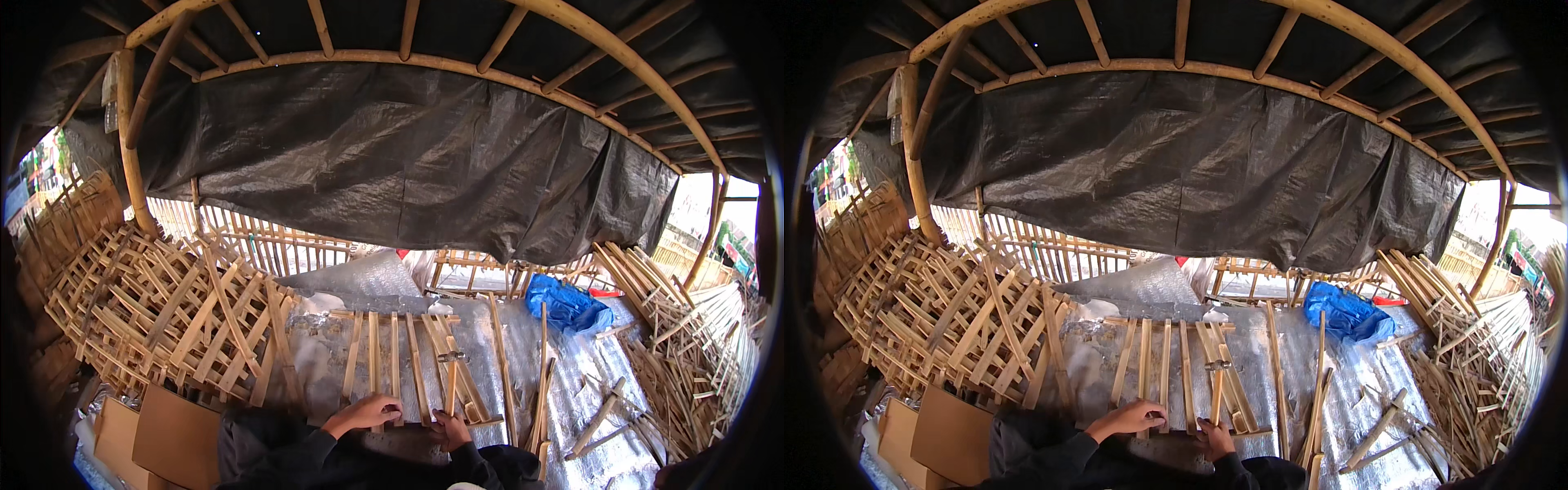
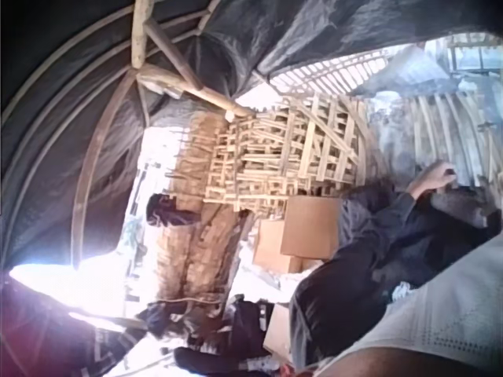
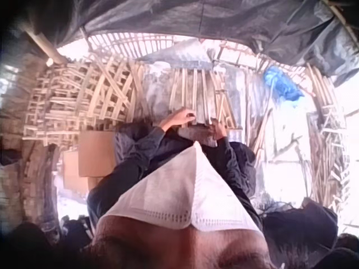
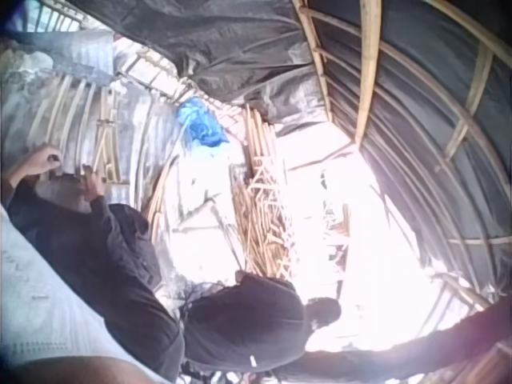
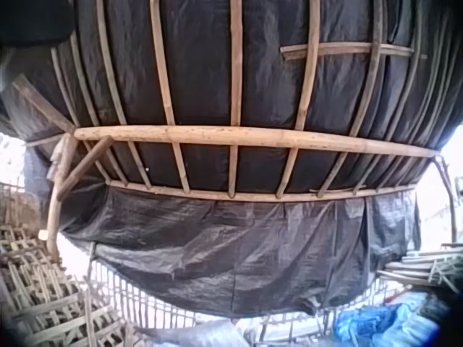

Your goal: The person aligns bamboo slats onto a wooden frame and secures them using a hammer.

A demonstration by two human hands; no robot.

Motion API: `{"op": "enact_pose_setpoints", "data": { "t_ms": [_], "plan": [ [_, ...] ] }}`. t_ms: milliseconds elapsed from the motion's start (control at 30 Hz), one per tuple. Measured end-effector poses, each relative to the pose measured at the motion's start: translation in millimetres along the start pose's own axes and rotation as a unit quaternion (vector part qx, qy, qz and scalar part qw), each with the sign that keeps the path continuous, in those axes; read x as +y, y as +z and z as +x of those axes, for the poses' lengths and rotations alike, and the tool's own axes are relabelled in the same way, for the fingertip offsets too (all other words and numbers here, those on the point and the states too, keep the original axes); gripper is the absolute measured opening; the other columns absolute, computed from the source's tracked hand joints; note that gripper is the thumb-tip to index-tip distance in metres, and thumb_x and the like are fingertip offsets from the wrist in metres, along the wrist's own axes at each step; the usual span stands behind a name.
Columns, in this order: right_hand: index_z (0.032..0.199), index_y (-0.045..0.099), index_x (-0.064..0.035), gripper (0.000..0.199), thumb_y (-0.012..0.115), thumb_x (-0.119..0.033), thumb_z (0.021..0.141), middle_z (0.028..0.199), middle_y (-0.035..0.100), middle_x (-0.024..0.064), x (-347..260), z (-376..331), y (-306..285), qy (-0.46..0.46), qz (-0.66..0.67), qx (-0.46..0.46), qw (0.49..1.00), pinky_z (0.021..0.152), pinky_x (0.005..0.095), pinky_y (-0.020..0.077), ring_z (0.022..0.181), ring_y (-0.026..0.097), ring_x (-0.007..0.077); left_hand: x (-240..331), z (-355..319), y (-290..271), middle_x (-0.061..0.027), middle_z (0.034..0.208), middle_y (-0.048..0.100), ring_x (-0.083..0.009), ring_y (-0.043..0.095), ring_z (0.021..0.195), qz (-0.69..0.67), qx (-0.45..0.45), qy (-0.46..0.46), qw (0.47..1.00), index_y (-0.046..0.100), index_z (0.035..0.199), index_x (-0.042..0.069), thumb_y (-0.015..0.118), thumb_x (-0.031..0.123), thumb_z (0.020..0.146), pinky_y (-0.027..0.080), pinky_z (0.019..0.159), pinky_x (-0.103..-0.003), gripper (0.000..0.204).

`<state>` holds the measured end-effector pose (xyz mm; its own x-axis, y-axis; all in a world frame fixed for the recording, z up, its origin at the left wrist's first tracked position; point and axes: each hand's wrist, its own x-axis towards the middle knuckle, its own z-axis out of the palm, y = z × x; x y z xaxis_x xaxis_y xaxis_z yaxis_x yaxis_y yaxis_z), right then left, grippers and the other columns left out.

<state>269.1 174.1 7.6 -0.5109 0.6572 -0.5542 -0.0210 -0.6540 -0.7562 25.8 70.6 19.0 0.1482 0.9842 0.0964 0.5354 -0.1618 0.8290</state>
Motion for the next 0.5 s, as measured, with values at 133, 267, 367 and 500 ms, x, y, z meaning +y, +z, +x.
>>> {"op": "enact_pose_setpoints", "data": {
  "t_ms": [133,267,367,500],
  "plan": [
    [0.087,0.049,-0.0161,0.025,0.07,-0.021,0.099,0.059,0.037,-0.0057,4.6,3.6,-8.4,0.024,0.02,-0.05,0.998,0.039,0.03,0.0261,0.042,0.032,0.0094,-0.8,-1.8,3.0,-0.0131,0.095,0.073,-0.0285,0.07,0.089,0.007,0.006,0.005,1.0,0.071,0.104,0.002,0.067,0.016,0.097,0.053,0.08,-0.04,0.016],
    [0.085,0.048,-0.0159,0.025,0.068,-0.02,0.1,0.058,0.036,-0.0061,4.0,1.3,-8.0,0.033,0.018,-0.049,0.998,0.038,0.0287,0.0236,0.042,0.031,0.0084,1.4,-2.5,2.6,-0.0136,0.096,0.074,-0.0293,0.071,0.092,0.008,0.006,-0.007,1.0,0.071,0.105,0.002,0.068,0.017,0.096,0.054,0.082,-0.04,0.018],
    [0.085,0.049,-0.0154,0.024,0.067,-0.019,0.1,0.058,0.036,-0.0061,4.4,-0.6,-6.7,0.028,0.017,-0.059,0.998,0.038,0.0282,0.0218,0.042,0.031,0.008,4.7,-4.4,2.0,-0.0137,0.098,0.074,-0.0298,0.072,0.094,0.015,0.003,-0.019,1.0,0.071,0.107,0.002,0.069,0.018,0.096,0.055,0.084,-0.039,0.019],
    [0.078,0.046,-0.0146,0.031,0.069,-0.018,0.099,0.056,0.037,-0.0041,2.8,-2.1,0.1,0.001,0.014,-0.03,0.999,0.038,0.0291,0.0215,0.041,0.03,0.0092,3.0,-2.2,1.6,-0.0141,0.1,0.075,-0.0305,0.072,0.096,0.007,0.003,-0.022,1.0,0.072,0.109,0.002,0.07,0.02,0.095,0.055,0.085,-0.039,0.022]
  ]
}}
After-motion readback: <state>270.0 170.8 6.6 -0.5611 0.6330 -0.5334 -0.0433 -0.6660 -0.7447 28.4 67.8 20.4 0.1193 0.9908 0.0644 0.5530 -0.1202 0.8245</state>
